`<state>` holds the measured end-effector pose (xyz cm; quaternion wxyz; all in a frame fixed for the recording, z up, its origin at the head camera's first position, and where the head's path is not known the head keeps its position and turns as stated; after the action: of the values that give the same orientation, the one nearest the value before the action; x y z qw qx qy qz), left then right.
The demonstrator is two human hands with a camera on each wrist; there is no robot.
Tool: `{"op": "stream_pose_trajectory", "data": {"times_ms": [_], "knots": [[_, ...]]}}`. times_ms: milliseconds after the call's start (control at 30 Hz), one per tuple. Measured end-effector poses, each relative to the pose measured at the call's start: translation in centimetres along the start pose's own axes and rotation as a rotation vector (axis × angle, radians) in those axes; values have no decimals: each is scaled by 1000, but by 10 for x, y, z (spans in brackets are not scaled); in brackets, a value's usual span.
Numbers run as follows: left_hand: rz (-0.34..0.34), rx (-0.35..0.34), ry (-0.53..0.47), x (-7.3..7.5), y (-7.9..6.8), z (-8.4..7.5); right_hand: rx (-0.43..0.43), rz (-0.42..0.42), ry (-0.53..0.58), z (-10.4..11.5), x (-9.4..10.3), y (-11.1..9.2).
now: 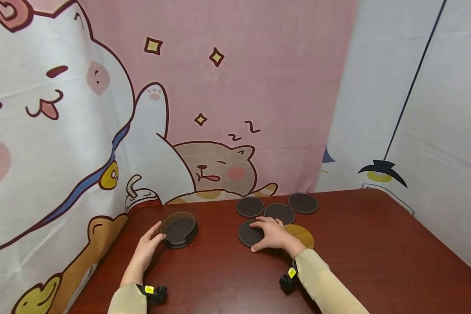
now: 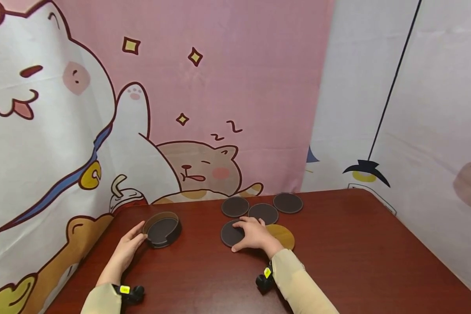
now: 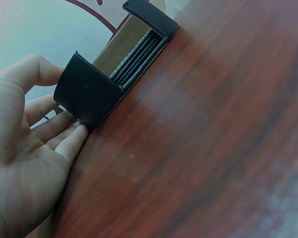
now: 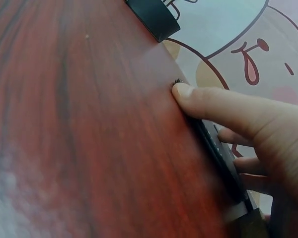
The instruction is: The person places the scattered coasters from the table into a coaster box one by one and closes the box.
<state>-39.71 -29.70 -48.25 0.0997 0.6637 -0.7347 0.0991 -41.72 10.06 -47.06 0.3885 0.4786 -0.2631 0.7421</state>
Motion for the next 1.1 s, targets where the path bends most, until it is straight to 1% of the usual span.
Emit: {"op": "stream_pose_trajectory", "data": {"times_ms": [133, 267, 567, 700, 800, 933, 1100], "knots": [[-1, 11, 8, 0, 0, 2, 10, -32, -22, 1, 0, 0], [5, 8, 12, -1, 1, 1, 12, -61, -4, 2, 2, 0], [3, 13, 7, -3, 0, 0, 31, -113, 145, 5, 13, -4], [7, 9, 4, -4, -1, -1, 48, -150, 177, 5, 19, -5], [15, 4, 4, -5, -1, -2, 59, -170, 185, 6, 24, -6], [20, 0, -2, -4, 0, -3, 69, -168, 193, 10, 30, -5], [8, 3, -23, -2, 1, -3, 91, -167, 162, 16, 36, -3]]}}
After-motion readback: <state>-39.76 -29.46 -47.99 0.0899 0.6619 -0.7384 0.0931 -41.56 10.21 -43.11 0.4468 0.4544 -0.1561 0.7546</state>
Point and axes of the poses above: each hand's wrist, its own y-axis towards the middle knuckle, its own x-axis out of the back of the hand, z = x × y, the point moved 6 cm from there along y, towards the middle knuckle, and after that the axes turned 12 degrees about z, right-handed, at the moved point
